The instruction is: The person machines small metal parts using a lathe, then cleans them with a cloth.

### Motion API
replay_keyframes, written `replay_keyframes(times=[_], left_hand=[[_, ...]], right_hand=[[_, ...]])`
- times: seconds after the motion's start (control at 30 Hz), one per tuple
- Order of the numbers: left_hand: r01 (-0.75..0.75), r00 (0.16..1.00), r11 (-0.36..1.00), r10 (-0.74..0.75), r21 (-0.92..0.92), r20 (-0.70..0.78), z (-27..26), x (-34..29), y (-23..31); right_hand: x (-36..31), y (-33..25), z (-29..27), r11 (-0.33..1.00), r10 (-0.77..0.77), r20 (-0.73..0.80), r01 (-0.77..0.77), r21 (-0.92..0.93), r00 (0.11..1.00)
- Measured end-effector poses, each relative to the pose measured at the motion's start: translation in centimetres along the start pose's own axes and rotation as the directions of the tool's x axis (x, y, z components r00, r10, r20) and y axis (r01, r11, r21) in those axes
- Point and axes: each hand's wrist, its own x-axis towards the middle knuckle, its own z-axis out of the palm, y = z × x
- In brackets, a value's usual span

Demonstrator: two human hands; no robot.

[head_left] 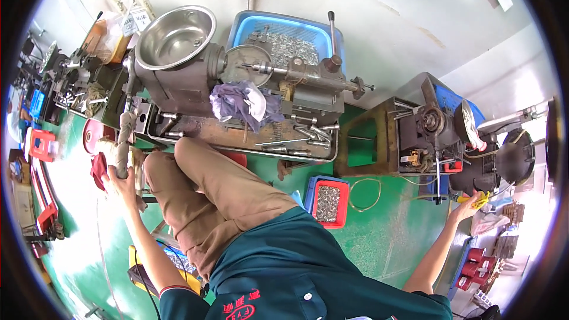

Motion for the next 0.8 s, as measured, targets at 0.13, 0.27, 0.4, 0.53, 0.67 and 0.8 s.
replay_keyframes(times=[0.13,0.27,0.4,0.53,0.67,0.8], left_hand=[[-0.236,0.952,0.938,0.170,-0.254,-0.255,-3.1,-0.4,6.5],[-0.510,0.859,0.751,0.464,-0.419,-0.215,-3.5,-3.0,15.3],[-0.567,0.801,0.615,0.567,-0.548,-0.192,-3.4,-5.0,19.1],[-0.586,0.760,0.565,0.632,-0.581,-0.151,-3.0,-5.8,22.4],[-0.650,0.720,0.566,0.672,-0.507,-0.173,-3.1,-5.8,23.9],[-0.724,0.655,0.471,0.697,-0.504,-0.291,-1.6,-5.2,23.7]], right_hand=[[-2.3,-3.2,3.5,0.990,-0.136,0.127,0.141,-0.030,0.983],[-4.2,-6.3,6.6,0.963,-0.269,0.275,0.257,0.082,0.923],[-2.7,-6.0,6.7,0.979,-0.204,0.354,0.183,0.093,0.913],[-1.1,-3.4,4.6,0.996,-0.059,0.312,0.034,0.084,0.948],[-3.4,-5.7,5.0,0.996,-0.090,0.319,0.088,0.022,0.943],[-1.9,-4.5,3.4,0.992,0.088,0.383,-0.045,-0.120,0.919]])
